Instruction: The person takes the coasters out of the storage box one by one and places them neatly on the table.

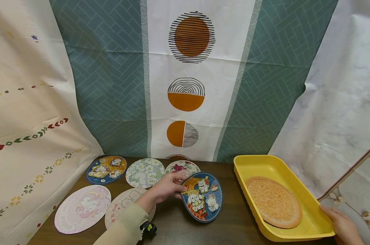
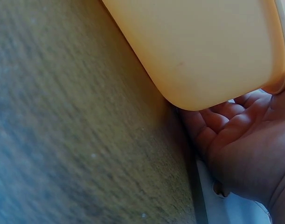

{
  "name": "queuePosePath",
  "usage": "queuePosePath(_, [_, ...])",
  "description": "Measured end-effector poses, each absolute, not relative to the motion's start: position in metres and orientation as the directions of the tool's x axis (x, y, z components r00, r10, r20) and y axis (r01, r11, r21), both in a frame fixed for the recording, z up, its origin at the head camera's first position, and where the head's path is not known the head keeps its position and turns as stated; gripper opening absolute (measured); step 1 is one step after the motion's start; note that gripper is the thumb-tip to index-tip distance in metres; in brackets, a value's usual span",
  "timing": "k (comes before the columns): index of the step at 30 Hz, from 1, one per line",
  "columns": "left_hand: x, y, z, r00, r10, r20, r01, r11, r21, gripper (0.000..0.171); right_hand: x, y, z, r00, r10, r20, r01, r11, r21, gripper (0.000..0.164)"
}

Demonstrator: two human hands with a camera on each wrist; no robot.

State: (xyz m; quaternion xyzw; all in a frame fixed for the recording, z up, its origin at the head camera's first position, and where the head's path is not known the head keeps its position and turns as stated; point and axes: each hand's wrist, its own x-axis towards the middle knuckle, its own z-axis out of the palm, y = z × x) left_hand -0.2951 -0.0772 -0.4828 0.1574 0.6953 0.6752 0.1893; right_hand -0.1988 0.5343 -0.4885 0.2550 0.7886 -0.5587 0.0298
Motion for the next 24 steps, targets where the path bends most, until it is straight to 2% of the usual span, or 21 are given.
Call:
queuePosePath(6, [-0.295,-0.097,-0.485,-0.868,0.488,-0.089,-0.046,0.100,0.994,0.044,-0.200,0.533,-0.489,-0.865,0.378,-0.330,0.437,0.246,-0.865,0.059])
queuePosePath(13, [-0.294,-0.114,-0.483,-0.850,0.510,-0.129,-0.066,0.141,0.988,0.045,-0.201,0.537,-0.494,-0.854,0.397,-0.338,0.459,0.266,-0.848,0.070])
queuePosePath(19, [-0.292,-0.127,-0.483,-0.808,0.568,-0.157,-0.065,0.179,0.982,0.045,-0.201,0.536,-0.492,-0.858,0.383,-0.343,0.459,0.270,-0.846,0.069])
queuePosePath(24, [-0.290,-0.136,-0.483,-0.801,0.570,-0.183,-0.059,0.229,0.972,0.043,-0.201,0.539,-0.492,-0.862,0.359,-0.357,0.459,0.256,-0.851,0.072])
